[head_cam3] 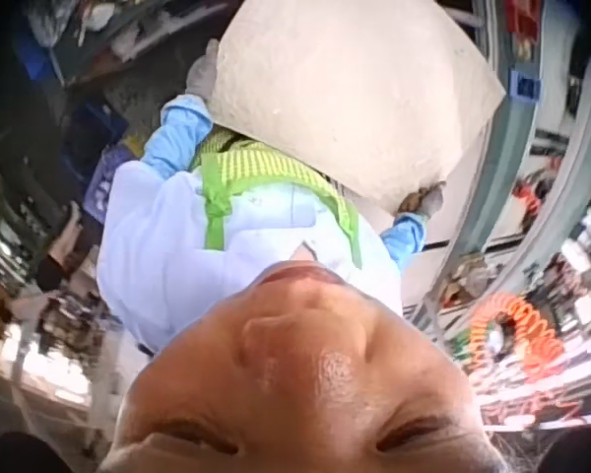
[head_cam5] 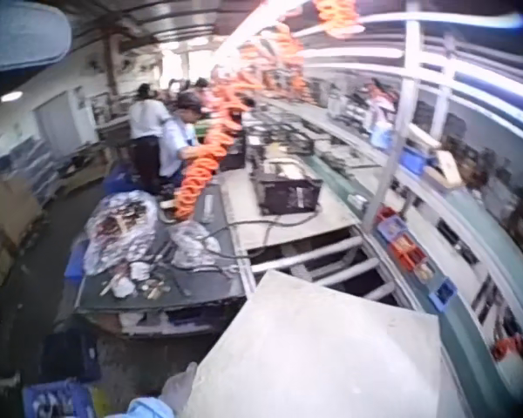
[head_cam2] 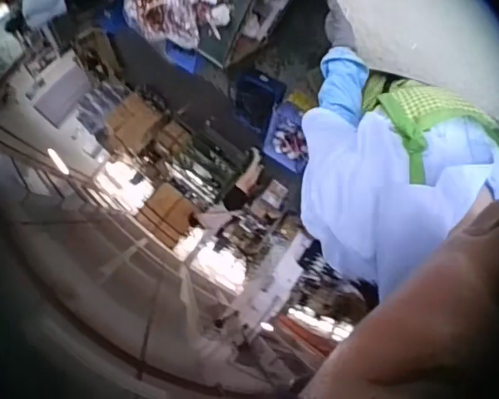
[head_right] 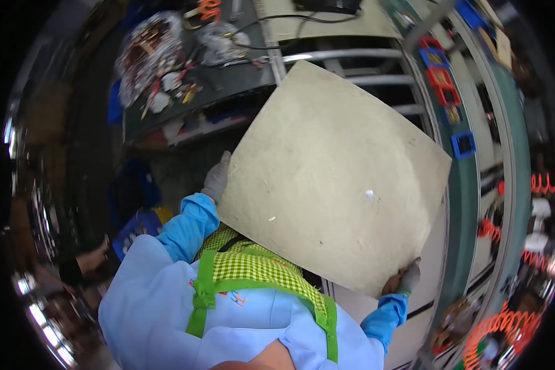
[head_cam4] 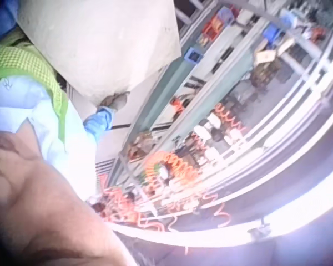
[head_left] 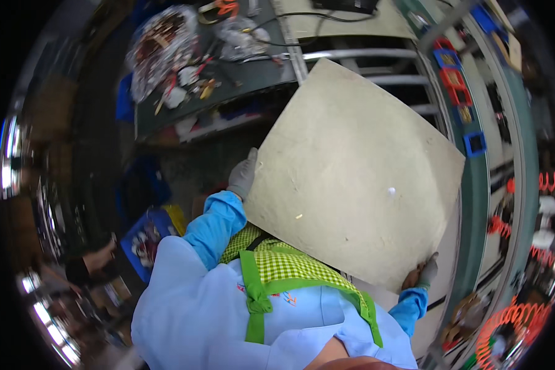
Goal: The person cleans a workbench surface by hand, picking up small debris and wiping the area with a cloth. They then remove a large board from the table, wipe it, and place it back. Finally, they organize various tools and components on the table.
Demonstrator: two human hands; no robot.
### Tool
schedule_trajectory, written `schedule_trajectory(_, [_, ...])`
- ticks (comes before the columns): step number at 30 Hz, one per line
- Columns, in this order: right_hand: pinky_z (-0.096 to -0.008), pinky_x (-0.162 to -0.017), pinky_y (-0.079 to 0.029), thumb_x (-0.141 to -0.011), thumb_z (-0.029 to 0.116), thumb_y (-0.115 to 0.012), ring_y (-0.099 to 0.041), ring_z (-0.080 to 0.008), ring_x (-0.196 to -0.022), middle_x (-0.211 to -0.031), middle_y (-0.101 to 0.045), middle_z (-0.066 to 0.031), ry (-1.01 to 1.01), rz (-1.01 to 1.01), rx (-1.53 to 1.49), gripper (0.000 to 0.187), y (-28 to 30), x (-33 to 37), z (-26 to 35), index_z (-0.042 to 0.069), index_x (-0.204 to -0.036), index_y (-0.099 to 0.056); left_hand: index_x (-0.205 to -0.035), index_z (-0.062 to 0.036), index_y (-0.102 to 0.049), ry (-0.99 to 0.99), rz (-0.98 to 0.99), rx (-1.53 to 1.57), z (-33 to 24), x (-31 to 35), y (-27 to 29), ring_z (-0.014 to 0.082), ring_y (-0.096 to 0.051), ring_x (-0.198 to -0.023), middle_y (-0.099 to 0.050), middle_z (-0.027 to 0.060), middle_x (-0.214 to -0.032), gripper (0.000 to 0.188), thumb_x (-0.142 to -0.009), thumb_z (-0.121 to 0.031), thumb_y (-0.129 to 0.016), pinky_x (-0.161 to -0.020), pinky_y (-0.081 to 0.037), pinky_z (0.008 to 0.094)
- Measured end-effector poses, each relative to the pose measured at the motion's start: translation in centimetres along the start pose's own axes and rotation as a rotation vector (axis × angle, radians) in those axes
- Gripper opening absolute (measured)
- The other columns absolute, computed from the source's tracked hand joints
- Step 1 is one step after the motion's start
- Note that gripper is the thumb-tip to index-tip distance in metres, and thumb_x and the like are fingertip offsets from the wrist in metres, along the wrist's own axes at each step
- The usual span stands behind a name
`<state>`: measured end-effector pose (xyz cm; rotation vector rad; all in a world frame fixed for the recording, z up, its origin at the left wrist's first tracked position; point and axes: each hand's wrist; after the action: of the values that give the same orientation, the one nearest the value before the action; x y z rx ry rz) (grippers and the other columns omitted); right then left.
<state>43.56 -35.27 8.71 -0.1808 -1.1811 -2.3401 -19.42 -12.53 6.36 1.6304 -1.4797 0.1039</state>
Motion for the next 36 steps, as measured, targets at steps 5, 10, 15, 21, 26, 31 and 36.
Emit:
schedule_trajectory(5, [-0.0310, -0.036, -0.032, -0.094, 0.053, -0.044, -0.039, -0.0141, -0.037, -0.047, -0.037, -0.0014, 0.289, 0.115, -0.052, 0.055, 3.3, 1.9, 9.5, 0.008, -0.062, -0.049, -0.117, -0.0006, -0.061, 0.078, -0.027, 0.526, 5.9, 5.4, -1.1, 0.0196, -0.058, -0.107, -0.064, 0.0115, -0.114, 0.077, -0.087, -0.068, -0.039, -0.092, -0.042, 0.0312])
schedule_trajectory(10, [-0.0343, -0.044, -0.037, -0.096, 0.040, -0.045, -0.046, -0.0194, -0.048, -0.054, -0.044, -0.0062, 0.585, -0.090, 0.215, 0.044, 6.7, 5.3, 18.6, 0.000, -0.088, -0.062, -0.126, -0.0030, -0.054, 0.134, 0.158, 0.992, 11.5, 6.1, -5.9, 0.0188, -0.058, -0.106, -0.063, 0.0108, -0.114, 0.075, -0.087, -0.066, -0.041, -0.091, -0.045, 0.0307])
schedule_trajectory(15, [-0.0390, -0.059, -0.047, -0.082, -0.002, -0.047, -0.057, -0.0255, -0.070, -0.084, -0.058, -0.0154, 1.320, -0.207, 0.849, 0.058, 15.7, -1.8, 23.4, 0.006, -0.139, -0.037, -0.128, -0.0032, -0.051, 0.168, 0.347, 1.245, 16.9, 6.6, -13.9, 0.0231, -0.054, -0.112, -0.056, 0.0117, -0.124, 0.079, -0.084, -0.069, -0.043, -0.096, -0.042, 0.0330])
schedule_trajectory(21, [-0.0395, -0.082, -0.046, -0.082, -0.007, -0.041, -0.059, -0.0326, -0.084, -0.099, -0.060, -0.0184, 1.634, -0.169, 0.900, 0.047, 13.9, 17.7, 40.6, 0.000, -0.128, -0.047, -0.134, -0.0050, -0.044, 0.466, 0.911, 1.161, 13.1, 12.5, -11.9, 0.0242, -0.045, -0.123, -0.047, 0.0115, -0.136, 0.087, -0.080, -0.074, -0.045, -0.104, -0.035, 0.0355])
schedule_trajectory(26, [-0.0347, -0.087, -0.044, -0.089, 0.003, -0.041, -0.058, -0.0274, -0.093, -0.104, -0.060, -0.0169, 1.780, -0.195, 0.920, 0.035, 6.4, 27.7, 52.2, 0.001, -0.122, -0.052, -0.134, -0.0060, -0.045, 0.455, 1.246, 1.152, 12.5, 14.1, -12.4, 0.0238, -0.045, -0.123, -0.047, 0.0107, -0.136, 0.086, -0.080, -0.074, -0.045, -0.103, -0.036, 0.0356])
schedule_trajectory(31, [-0.0319, -0.086, -0.043, -0.095, 0.016, -0.044, -0.058, -0.0235, -0.096, -0.103, -0.060, -0.0147, 1.751, -0.295, 1.200, 0.028, 1.0, 36.8, 58.0, 0.003, -0.116, -0.057, -0.133, -0.0071, -0.045, 0.434, 1.466, 1.092, 11.4, 16.5, -14.8, 0.0234, -0.045, -0.123, -0.048, 0.0098, -0.136, 0.086, -0.080, -0.074, -0.045, -0.103, -0.036, 0.0358])
schedule_trajectory(36, [-0.0408, -0.080, -0.050, -0.080, 0.015, -0.060, -0.062, -0.0321, -0.091, -0.092, -0.062, -0.0124, 1.960, -0.466, 1.911, 0.041, -1.5, 50.7, 55.8, 0.013, -0.121, -0.056, -0.133, -0.0081, -0.045, 0.394, 1.560, 1.071, 11.0, 17.7, -15.3, 0.0230, -0.046, -0.122, -0.048, 0.0089, -0.136, 0.085, -0.080, -0.074, -0.046, -0.102, -0.037, 0.0359])
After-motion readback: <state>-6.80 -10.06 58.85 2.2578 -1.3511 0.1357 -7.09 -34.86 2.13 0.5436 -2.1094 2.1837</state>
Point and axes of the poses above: each hand's wrist, its own x-axis away from the middle knuckle, its own y-axis out of the back of the hand, z = x × y
